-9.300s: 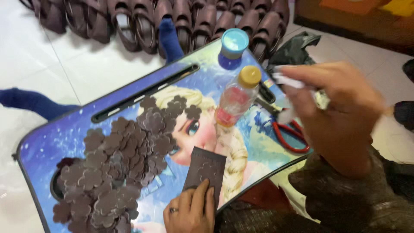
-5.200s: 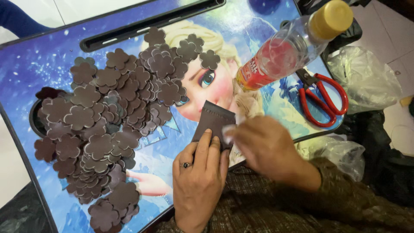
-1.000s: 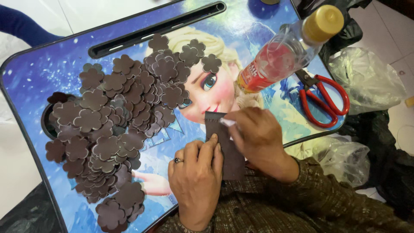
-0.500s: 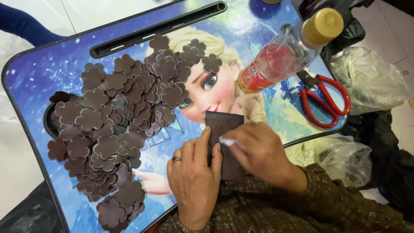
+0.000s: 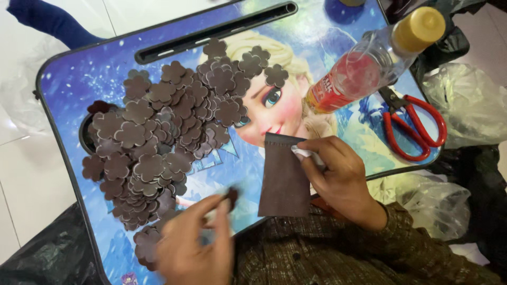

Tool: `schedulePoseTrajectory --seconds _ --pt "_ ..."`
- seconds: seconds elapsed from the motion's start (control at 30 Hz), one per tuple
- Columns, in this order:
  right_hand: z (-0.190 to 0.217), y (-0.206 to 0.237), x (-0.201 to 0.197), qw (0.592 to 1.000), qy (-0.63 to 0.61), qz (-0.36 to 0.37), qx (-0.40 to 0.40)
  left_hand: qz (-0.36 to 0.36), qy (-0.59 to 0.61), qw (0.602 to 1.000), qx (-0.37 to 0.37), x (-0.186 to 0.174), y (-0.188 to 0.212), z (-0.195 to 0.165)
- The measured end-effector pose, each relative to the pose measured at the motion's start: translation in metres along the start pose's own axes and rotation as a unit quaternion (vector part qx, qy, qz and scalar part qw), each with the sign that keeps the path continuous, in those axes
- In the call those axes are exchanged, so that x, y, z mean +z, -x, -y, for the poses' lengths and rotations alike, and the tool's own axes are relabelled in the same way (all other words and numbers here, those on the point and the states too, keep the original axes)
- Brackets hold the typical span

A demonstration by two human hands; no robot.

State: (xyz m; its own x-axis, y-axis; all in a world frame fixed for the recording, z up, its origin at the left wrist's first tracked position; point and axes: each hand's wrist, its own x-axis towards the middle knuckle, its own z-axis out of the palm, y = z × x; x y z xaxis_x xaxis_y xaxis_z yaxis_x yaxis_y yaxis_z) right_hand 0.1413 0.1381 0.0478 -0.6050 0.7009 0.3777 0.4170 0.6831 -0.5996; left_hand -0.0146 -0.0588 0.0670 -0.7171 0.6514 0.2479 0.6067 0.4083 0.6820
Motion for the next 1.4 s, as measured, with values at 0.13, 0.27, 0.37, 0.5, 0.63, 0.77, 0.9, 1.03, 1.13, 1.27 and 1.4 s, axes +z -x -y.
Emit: schedulePoseTrajectory --seconds 0.13,0.27,0.37,0.5,0.63,0.77,0.9,1.03,1.13,1.27,1.4 --pt "0.003 -0.003 -0.005 1.000 -0.009 0.023 0.004 0.006 -0.067 0.991 -0.119 -0.036 0.011 0.050" --pt "0.000 -0.004 -0.013 0.989 -0.081 0.076 0.102 -0.064 -0.164 0.983 0.049 -0.044 -0.008 0.069" --pt "-0.007 -0.002 -0.024 0.986 -0.122 0.055 0.100 -0.065 -0.213 0.966 0.133 -0.037 -0.021 0.042" --pt "-0.015 -0.002 -0.053 0.928 -0.334 0.028 0.161 -0.037 -0.122 0.981 0.148 0.011 -0.054 -0.012" --pt "-0.010 -0.017 -0.089 0.933 -0.341 -0.101 0.046 -0.005 -0.063 0.972 0.225 0.061 -0.102 -0.047" --pt "-0.001 -0.055 -0.118 0.973 -0.153 -0.172 -0.011 0.012 -0.059 0.951 0.302 0.102 -0.137 -0.070" --pt "0.012 -0.085 -0.127 0.979 0.051 -0.148 -0.129 0.016 -0.108 0.940 0.324 0.131 -0.157 -0.068" --pt "0.026 -0.098 -0.122 0.966 0.144 -0.136 -0.166 0.035 -0.155 0.935 0.316 0.147 -0.160 -0.049" --pt "0.032 -0.101 -0.121 0.967 0.152 -0.123 -0.162 0.053 -0.154 0.940 0.299 0.153 -0.157 -0.040" --pt "0.030 -0.101 -0.122 0.966 0.161 -0.102 -0.176 0.048 -0.166 0.938 0.302 0.154 -0.154 -0.037" --pt "0.017 -0.100 -0.108 0.950 0.146 -0.108 -0.256 0.042 -0.238 0.919 0.311 0.157 -0.152 -0.041"
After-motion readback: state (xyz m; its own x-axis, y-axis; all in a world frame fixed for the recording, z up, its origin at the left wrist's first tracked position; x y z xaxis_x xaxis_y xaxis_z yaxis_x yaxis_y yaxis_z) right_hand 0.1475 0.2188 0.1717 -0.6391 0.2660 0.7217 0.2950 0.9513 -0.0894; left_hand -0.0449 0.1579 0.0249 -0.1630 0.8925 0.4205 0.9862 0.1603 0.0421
